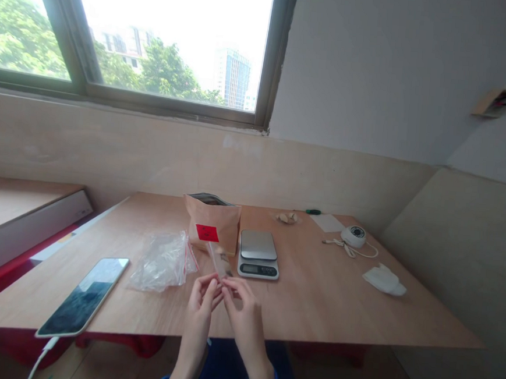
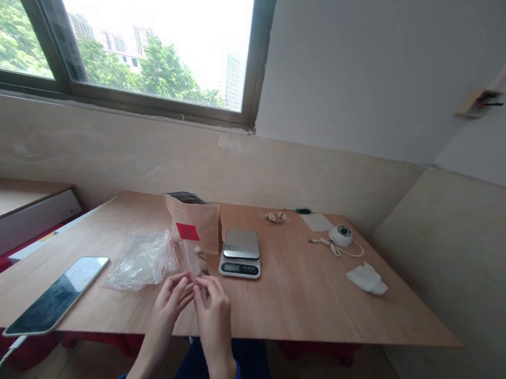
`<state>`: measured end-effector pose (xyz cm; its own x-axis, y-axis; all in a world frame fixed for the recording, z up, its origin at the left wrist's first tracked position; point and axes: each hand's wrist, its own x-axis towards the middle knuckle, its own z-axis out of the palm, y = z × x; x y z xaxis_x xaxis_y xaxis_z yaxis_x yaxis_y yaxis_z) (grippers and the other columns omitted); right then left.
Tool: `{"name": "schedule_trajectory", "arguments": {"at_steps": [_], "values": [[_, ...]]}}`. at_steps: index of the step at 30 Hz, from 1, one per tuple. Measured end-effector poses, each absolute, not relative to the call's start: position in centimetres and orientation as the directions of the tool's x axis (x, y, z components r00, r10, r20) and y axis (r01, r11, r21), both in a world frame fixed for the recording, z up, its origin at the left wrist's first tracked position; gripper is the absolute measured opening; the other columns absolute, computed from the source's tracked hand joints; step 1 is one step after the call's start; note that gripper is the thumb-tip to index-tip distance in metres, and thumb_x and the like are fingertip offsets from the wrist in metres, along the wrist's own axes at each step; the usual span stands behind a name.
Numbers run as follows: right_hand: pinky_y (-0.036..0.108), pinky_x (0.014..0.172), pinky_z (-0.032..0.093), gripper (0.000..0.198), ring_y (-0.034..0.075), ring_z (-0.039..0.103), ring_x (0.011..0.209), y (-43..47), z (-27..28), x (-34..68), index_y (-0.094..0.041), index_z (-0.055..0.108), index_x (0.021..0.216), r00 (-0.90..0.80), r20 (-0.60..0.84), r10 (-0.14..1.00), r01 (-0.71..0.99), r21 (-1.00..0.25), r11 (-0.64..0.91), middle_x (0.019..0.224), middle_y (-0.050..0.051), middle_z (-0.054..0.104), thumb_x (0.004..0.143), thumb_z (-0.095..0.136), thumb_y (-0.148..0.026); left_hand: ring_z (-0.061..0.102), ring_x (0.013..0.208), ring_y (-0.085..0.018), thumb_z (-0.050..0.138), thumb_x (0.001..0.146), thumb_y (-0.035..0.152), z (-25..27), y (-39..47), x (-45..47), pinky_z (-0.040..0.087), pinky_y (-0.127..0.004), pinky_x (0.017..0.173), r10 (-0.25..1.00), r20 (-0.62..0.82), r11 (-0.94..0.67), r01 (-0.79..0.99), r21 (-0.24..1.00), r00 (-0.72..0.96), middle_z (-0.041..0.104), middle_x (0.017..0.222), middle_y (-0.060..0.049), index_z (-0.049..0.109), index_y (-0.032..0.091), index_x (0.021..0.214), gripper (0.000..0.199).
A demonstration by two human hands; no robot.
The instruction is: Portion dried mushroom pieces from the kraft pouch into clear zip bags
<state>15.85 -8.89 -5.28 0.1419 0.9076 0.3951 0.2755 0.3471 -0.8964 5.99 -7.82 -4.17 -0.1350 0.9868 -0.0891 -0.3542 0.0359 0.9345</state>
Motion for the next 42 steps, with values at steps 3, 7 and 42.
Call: {"name": "schedule_trajectory", "arguments": {"at_steps": [3, 7, 42], "values": [[0.03, 0.078, 0.056, 0.021, 0.021, 0.069, 0.088, -9.0, -5.2, 16.6, -0.021, 0.07, 0.094, 0.168, 0.286, 0.943, 0.176, -0.95, 0.257, 0.096, 0.007, 0.072, 0.09, 0.052, -0.031, 0.066, 0.09, -0.023, 0.067, 0.069, 0.053, -4.4, -7.9, 6.1, 0.052, -0.035, 0.087, 0.998, -0.039, 0.026, -0.262, 0.965, -0.044, 0.068, 0.083, -0.007, 0.061, 0.015, 0.076, 0.039], [0.031, 0.08, 0.057, 0.019, 0.022, 0.07, 0.087, -9.3, -4.8, 17.0, -0.018, 0.072, 0.088, 0.181, 0.209, 0.961, 0.04, -0.978, 0.205, 0.093, 0.009, 0.073, 0.084, 0.061, -0.034, 0.061, 0.067, -0.018, 0.061, 0.072, 0.058, -4.8, -7.7, 6.2, 0.05, -0.03, 0.066, 0.996, 0.043, -0.044, -0.013, 0.999, -0.074, 0.062, 0.068, -0.002, 0.056, 0.018, 0.069, 0.04], [0.029, 0.064, 0.053, 0.027, 0.02, 0.067, 0.075, -6.0, 2.8, 21.1, -0.019, 0.059, 0.084, 0.331, 0.397, 0.856, 0.27, -0.909, 0.317, 0.08, 0.007, 0.07, 0.085, 0.057, -0.046, 0.062, 0.078, -0.023, 0.041, 0.086, 0.058, -5.4, -8.2, 2.5, 0.048, -0.034, 0.073, 0.939, 0.108, -0.078, -0.103, 0.992, 0.326, 0.07, 0.087, -0.01, 0.072, 0.019, 0.08, 0.05]]}}
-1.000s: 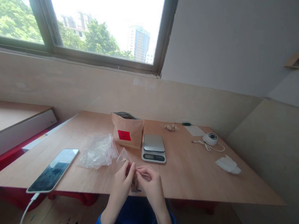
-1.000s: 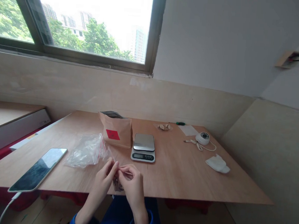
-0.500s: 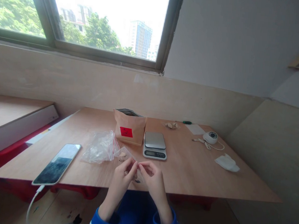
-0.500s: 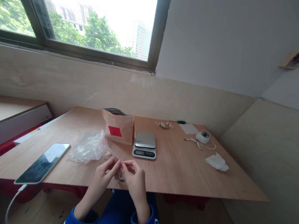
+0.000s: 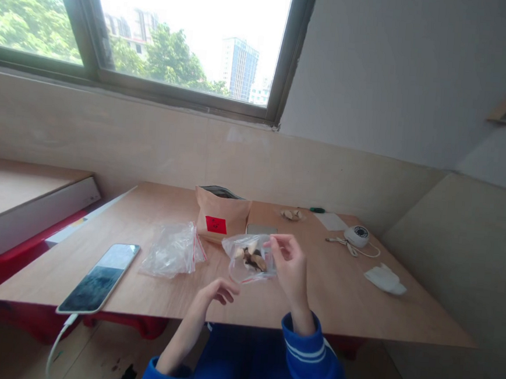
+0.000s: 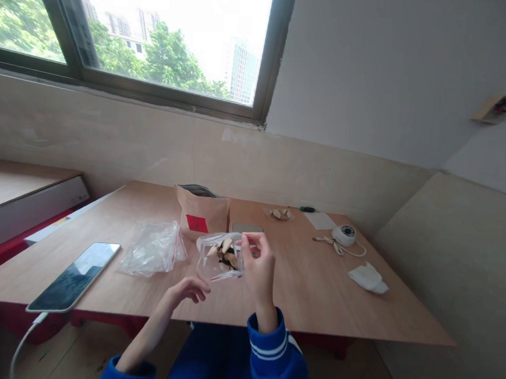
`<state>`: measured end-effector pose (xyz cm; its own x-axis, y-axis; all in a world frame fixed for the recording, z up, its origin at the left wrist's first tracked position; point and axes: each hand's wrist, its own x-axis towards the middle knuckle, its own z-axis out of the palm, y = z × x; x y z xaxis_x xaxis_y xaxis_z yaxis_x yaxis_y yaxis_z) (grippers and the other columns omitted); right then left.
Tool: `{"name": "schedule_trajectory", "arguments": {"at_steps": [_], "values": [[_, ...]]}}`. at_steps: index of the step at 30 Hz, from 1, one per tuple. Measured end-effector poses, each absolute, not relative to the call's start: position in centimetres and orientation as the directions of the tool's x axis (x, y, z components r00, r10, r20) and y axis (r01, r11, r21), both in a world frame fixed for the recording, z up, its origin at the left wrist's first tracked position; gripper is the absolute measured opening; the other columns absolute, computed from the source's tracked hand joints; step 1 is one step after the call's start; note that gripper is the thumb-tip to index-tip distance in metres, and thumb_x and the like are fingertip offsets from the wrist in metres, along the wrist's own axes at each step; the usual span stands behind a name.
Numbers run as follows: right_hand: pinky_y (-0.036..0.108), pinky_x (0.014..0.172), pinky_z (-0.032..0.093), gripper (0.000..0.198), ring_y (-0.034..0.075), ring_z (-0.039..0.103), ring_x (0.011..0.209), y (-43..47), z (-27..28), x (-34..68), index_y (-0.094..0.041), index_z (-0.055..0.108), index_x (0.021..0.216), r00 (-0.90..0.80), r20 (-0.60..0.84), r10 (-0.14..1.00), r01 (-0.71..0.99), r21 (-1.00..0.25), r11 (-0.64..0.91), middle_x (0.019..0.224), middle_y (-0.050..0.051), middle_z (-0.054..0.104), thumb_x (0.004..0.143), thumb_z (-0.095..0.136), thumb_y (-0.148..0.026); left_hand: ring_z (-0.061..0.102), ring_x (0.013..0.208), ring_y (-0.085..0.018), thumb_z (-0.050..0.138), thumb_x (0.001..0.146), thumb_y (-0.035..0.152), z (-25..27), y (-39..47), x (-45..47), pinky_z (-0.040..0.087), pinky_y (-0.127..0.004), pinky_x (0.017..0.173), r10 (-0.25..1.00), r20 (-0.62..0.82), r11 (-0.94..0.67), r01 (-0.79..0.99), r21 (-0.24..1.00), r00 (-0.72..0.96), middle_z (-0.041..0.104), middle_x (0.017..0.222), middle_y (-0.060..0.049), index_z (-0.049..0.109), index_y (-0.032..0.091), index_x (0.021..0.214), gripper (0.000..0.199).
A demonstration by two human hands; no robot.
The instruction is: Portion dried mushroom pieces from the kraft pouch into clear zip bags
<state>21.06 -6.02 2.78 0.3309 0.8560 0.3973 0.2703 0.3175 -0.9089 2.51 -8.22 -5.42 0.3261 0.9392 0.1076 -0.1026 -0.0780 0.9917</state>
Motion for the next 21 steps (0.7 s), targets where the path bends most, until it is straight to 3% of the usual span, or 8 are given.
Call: {"name": "schedule_trajectory", "arguments": {"at_steps": [1, 2, 5, 10, 13, 15, 18, 21], "values": [[0.029, 0.062, 0.053, 0.027, 0.02, 0.067, 0.074, -5.7, 2.9, 20.8, -0.019, 0.059, 0.085, 0.299, 0.395, 0.869, 0.261, -0.909, 0.324, 0.08, 0.007, 0.07, 0.085, 0.057, -0.045, 0.063, 0.085, -0.023, 0.055, 0.08, 0.054, -6.1, -7.6, 2.7, 0.049, -0.034, 0.076, 0.964, 0.09, -0.054, -0.145, 0.988, 0.251, 0.07, 0.096, -0.009, 0.071, 0.02, 0.093, 0.04], [0.028, 0.06, 0.053, 0.027, 0.02, 0.067, 0.072, -5.4, 2.9, 20.6, -0.019, 0.059, 0.086, 0.268, 0.382, 0.885, 0.251, -0.914, 0.318, 0.08, 0.006, 0.07, 0.085, 0.057, -0.045, 0.063, 0.092, -0.023, 0.067, 0.072, 0.048, -6.7, -7.0, 3.0, 0.049, -0.034, 0.081, 0.978, 0.073, -0.035, -0.193, 0.981, 0.194, 0.069, 0.106, -0.009, 0.068, 0.021, 0.104, 0.042], [0.03, 0.06, 0.053, 0.024, 0.019, 0.066, 0.066, -4.3, 1.8, 19.8, -0.019, 0.06, 0.094, 0.186, 0.333, 0.924, 0.305, -0.914, 0.267, 0.079, 0.005, 0.07, 0.085, 0.057, -0.04, 0.061, 0.107, -0.026, 0.081, 0.057, 0.036, -8.0, -5.3, 3.9, 0.048, -0.036, 0.09, 0.99, 0.01, 0.037, -0.321, 0.946, 0.143, 0.066, 0.117, -0.01, 0.062, 0.021, 0.113, 0.061], [0.032, 0.079, 0.051, 0.014, 0.019, 0.063, 0.087, -3.7, -0.2, 19.1, -0.02, 0.061, 0.097, 0.101, 0.552, 0.828, 0.53, -0.734, 0.425, 0.095, 0.005, 0.067, 0.085, 0.057, -0.026, 0.067, 0.09, -0.026, 0.079, 0.06, 0.041, -8.9, -3.3, 4.4, 0.054, -0.036, 0.075, 0.995, -0.034, 0.062, -0.33, 0.942, 0.09, 0.071, 0.094, -0.009, 0.064, 0.015, 0.096, 0.047], [0.029, 0.077, 0.051, 0.012, 0.016, 0.063, 0.081, -3.5, -1.1, 18.9, -0.02, 0.063, 0.089, -0.1, 0.499, 0.861, 0.508, -0.718, 0.476, 0.088, 0.003, 0.066, 0.089, 0.051, -0.023, 0.068, 0.084, -0.023, 0.076, 0.063, 0.042, -9.6, -2.8, 4.5, 0.055, -0.035, 0.071, 1.0, -0.012, 0.02, -0.302, 0.953, 0.027, 0.071, 0.093, -0.008, 0.062, 0.016, 0.101, 0.048], [0.031, 0.083, 0.05, 0.011, 0.018, 0.063, 0.088, -3.0, -1.6, 18.8, -0.02, 0.065, 0.093, -0.228, 0.445, 0.866, 0.516, -0.699, 0.495, 0.094, 0.004, 0.066, 0.087, 0.056, -0.021, 0.068, 0.082, -0.023, 0.075, 0.065, 0.041, -10.3, -2.7, 4.6, 0.055, -0.035, 0.072, 1.0, 0.008, -0.006, -0.277, 0.961, 0.006, 0.071, 0.091, -0.007, 0.062, 0.016, 0.1, 0.045], [0.035, 0.088, 0.049, 0.026, 0.021, 0.062, 0.096, -2.1, -2.3, 18.5, -0.021, 0.065, 0.105, -0.321, 0.413, 0.852, 0.512, -0.681, 0.523, 0.102, 0.005, 0.067, 0.08, 0.066, -0.022, 0.068, 0.079, -0.023, 0.073, 0.067, 0.041, -11.2, -2.7, 4.5, 0.055, -0.035, 0.072, 0.999, 0.036, -0.035, -0.231, 0.972, -0.002, 0.071, 0.084, -0.007, 0.064, 0.014, 0.09, 0.036], [0.033, 0.084, 0.051, 0.027, 0.02, 0.064, 0.091, -1.5, -2.6, 17.9, -0.025, 0.069, 0.103, -0.392, 0.383, 0.836, 0.461, -0.705, 0.539, 0.096, 0.002, 0.069, 0.076, 0.07, -0.024, 0.068, 0.081, -0.024, 0.073, 0.067, 0.039, -11.7, -2.6, 4.2, 0.054, -0.036, 0.074, 0.998, 0.057, -0.061, -0.19, 0.98, -0.027, 0.073, 0.086, -0.008, 0.067, 0.014, 0.088, 0.034]]}}
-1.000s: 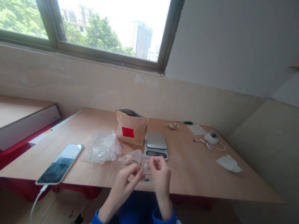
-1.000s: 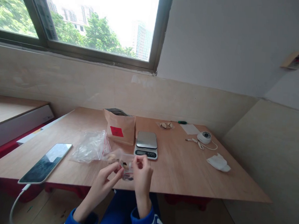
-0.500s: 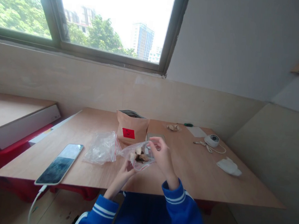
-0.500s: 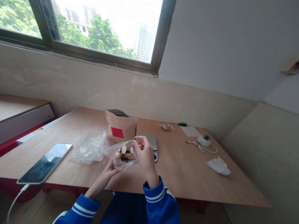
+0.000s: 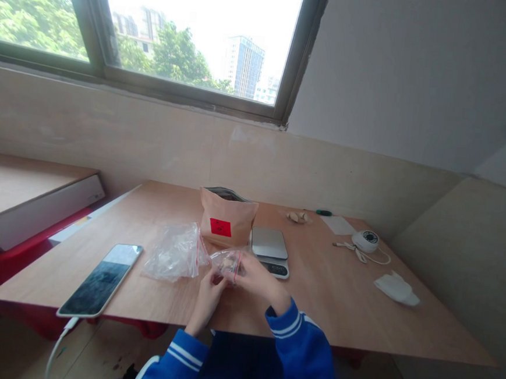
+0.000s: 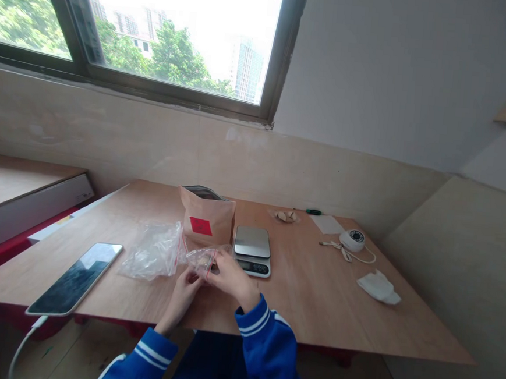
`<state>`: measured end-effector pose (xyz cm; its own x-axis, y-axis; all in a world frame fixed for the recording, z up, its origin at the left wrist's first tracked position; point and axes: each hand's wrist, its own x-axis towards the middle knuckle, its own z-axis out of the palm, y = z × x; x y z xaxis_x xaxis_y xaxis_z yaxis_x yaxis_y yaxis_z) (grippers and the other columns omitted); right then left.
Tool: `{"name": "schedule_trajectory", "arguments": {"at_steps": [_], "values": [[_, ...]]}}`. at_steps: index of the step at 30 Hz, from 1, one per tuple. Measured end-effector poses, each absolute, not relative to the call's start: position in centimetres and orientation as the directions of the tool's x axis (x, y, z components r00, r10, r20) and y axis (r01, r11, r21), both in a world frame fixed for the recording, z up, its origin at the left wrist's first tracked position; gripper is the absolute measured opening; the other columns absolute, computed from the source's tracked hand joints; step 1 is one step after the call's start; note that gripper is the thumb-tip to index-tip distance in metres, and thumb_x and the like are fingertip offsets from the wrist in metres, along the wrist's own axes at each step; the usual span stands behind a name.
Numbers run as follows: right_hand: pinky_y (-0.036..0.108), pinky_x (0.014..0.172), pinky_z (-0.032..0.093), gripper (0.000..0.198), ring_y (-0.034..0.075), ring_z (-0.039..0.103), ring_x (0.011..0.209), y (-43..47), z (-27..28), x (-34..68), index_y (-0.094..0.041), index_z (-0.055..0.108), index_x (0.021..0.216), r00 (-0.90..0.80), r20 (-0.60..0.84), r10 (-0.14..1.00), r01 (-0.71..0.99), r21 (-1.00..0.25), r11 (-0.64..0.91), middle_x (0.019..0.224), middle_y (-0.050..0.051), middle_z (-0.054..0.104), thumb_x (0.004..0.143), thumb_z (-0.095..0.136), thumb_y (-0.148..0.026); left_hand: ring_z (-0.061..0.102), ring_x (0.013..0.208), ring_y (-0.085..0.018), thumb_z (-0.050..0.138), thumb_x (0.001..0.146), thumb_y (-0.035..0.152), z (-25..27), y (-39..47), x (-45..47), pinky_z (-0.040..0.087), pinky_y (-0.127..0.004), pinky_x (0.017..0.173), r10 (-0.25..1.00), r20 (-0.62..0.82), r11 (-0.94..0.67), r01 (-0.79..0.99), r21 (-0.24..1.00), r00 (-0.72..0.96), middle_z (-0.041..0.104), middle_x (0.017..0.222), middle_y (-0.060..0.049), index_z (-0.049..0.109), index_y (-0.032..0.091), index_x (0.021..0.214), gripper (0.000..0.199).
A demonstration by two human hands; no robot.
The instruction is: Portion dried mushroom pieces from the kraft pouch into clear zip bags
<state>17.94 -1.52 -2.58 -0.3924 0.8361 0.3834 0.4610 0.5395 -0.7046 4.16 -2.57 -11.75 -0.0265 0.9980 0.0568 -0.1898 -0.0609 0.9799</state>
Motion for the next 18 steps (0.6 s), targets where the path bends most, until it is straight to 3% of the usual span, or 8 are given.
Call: {"name": "schedule_trajectory", "arguments": {"at_steps": [6, 10, 13, 15, 18], "values": [[0.031, 0.075, 0.053, 0.019, 0.02, 0.065, 0.088, -0.8, -3.0, 17.5, -0.02, 0.073, 0.094, -0.326, 0.29, 0.9, 0.411, -0.813, 0.412, 0.098, 0.006, 0.07, 0.075, 0.069, -0.022, 0.068, 0.09, -0.026, 0.072, 0.07, 0.038, -11.1, -2.7, 3.8, 0.053, -0.039, 0.083, 0.999, 0.03, -0.037, -0.218, 0.975, -0.035, 0.073, 0.098, -0.011, 0.067, 0.012, 0.101, 0.041], [0.034, 0.077, 0.055, 0.027, 0.021, 0.068, 0.089, -1.1, -2.9, 18.9, -0.017, 0.071, 0.097, -0.156, 0.221, 0.963, 0.235, -0.939, 0.253, 0.098, 0.008, 0.072, 0.074, 0.071, -0.031, 0.065, 0.104, -0.028, 0.072, 0.07, 0.04, -10.0, -3.1, 4.1, 0.051, -0.041, 0.09, 1.0, 0.006, -0.011, -0.303, 0.953, -0.016, 0.071, 0.111, -0.011, 0.065, 0.014, 0.11, 0.048], [0.034, 0.073, 0.056, 0.035, 0.022, 0.07, 0.084, -1.7, -1.4, 20.4, -0.017, 0.069, 0.102, -0.138, 0.12, 0.983, 0.092, -0.987, 0.133, 0.093, 0.008, 0.075, 0.074, 0.071, -0.037, 0.063, 0.109, -0.029, 0.073, 0.07, 0.04, -9.7, -3.1, 4.1, 0.054, -0.041, 0.087, 0.999, -0.021, 0.009, -0.339, 0.941, -0.032, 0.068, 0.117, -0.011, 0.063, 0.016, 0.116, 0.053], [0.033, 0.074, 0.056, 0.035, 0.022, 0.071, 0.085, -1.8, 0.6, 21.0, -0.019, 0.068, 0.103, -0.115, 0.146, 0.983, 0.043, -0.987, 0.152, 0.095, 0.007, 0.075, 0.074, 0.071, -0.04, 0.064, 0.107, -0.029, 0.073, 0.07, 0.041, -9.8, -3.1, 4.1, 0.056, -0.039, 0.083, 0.998, -0.043, 0.028, -0.339, 0.941, -0.036, 0.068, 0.117, -0.012, 0.063, 0.016, 0.116, 0.054], [0.033, 0.082, 0.054, 0.035, 0.021, 0.069, 0.093, -0.6, 4.7, 20.6, -0.02, 0.069, 0.103, -0.057, 0.327, 0.943, 0.052, -0.942, 0.33, 0.103, 0.006, 0.073, 0.075, 0.07, -0.042, 0.064, 0.105, -0.028, 0.074, 0.069, 0.042, -10.1, -3.1, 4.1, 0.056, -0.038, 0.082, 0.999, -0.051, 0.044, -0.314, 0.949, -0.016, 0.069, 0.114, -0.011, 0.064, 0.016, 0.115, 0.054]]}}
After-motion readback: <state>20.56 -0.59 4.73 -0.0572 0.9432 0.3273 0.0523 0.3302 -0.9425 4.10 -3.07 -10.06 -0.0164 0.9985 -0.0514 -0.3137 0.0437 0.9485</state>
